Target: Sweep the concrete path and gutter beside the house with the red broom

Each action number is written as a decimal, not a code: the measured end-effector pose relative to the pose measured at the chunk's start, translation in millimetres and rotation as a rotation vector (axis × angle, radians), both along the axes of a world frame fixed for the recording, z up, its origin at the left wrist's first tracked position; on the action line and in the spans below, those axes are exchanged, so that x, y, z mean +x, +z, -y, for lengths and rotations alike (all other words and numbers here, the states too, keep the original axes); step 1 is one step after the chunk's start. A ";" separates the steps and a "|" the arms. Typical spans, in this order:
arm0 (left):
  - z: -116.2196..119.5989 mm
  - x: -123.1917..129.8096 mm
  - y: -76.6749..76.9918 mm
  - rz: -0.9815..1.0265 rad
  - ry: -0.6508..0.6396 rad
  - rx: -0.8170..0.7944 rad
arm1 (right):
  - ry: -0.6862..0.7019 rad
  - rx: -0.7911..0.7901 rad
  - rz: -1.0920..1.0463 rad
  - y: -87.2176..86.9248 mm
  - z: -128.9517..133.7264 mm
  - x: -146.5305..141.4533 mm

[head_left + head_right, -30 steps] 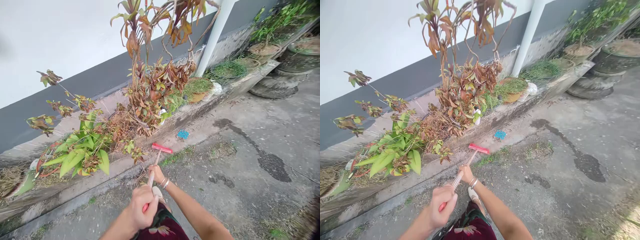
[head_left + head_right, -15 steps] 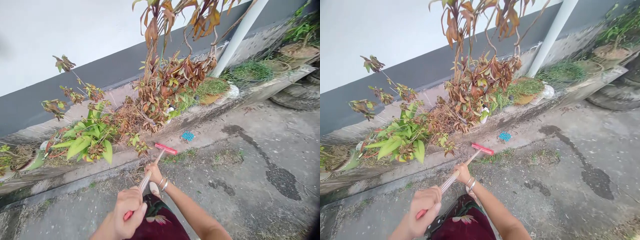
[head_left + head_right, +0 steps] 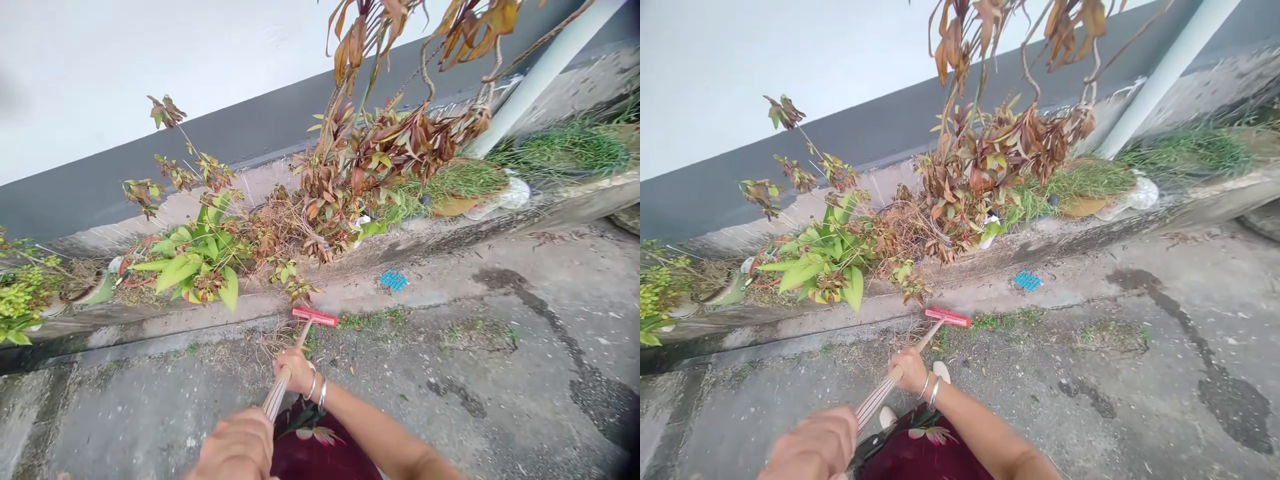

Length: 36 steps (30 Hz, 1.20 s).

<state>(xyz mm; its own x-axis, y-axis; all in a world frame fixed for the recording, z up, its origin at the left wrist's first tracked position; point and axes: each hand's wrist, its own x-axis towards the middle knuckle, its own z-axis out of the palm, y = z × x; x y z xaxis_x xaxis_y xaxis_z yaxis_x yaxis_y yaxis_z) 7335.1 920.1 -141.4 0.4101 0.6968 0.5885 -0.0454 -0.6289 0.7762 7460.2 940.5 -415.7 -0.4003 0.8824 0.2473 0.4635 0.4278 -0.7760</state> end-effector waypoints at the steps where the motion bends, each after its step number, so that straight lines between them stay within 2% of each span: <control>1: 2.6 -0.8 -2.0 0.008 0.017 0.008 | 0.015 0.007 0.000 2.1 -5.0 -0.7; 6: 5.4 14.4 -32.8 -0.130 0.137 -0.048 | 0.071 -0.104 0.082 -5.0 -47.5 3.6; 9: 7.4 23.1 -45.6 -0.114 0.145 -0.064 | 0.082 -0.150 0.111 -11.5 -46.6 3.4; 11: 12.9 20.2 -40.9 -0.108 0.104 -0.040 | 0.102 -0.147 0.110 -11.0 -29.2 -1.2; 15: 30.1 0.4 -13.5 -0.041 0.071 0.029 | 0.170 -0.108 0.048 -3.7 8.0 -18.0; 17: 36.9 -5.7 -5.4 -0.014 0.102 0.005 | 0.203 -0.072 0.008 -1.9 10.7 -25.2; 19: 38.7 -4.5 -6.7 -0.021 0.138 -0.007 | 0.225 -0.045 -0.001 -3.9 -1.2 -29.2; 23: 27.5 6.6 -33.5 -0.097 0.259 -0.046 | 0.283 -0.071 0.070 -22.0 -44.9 -33.6; 26: 22.9 5.7 -58.8 -0.061 0.377 -0.111 | 0.330 -0.110 0.094 -41.8 -60.5 -39.7; 30: 41.4 0.3 -78.2 -0.033 0.419 -0.156 | 0.317 -0.146 0.096 -63.7 -46.9 -43.2; 36: 96.6 7.6 -93.1 -0.044 0.440 -0.168 | 0.296 -0.182 0.110 -82.7 -5.2 -36.9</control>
<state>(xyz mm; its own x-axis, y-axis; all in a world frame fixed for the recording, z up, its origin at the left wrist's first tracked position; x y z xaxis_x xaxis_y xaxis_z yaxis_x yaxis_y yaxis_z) 7342.7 823.5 -234.5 0.0770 0.8942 0.4411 0.2327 -0.4463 0.8641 7423.4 945.7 -498.4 -0.6606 0.7498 0.0383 0.4249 0.4155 -0.8043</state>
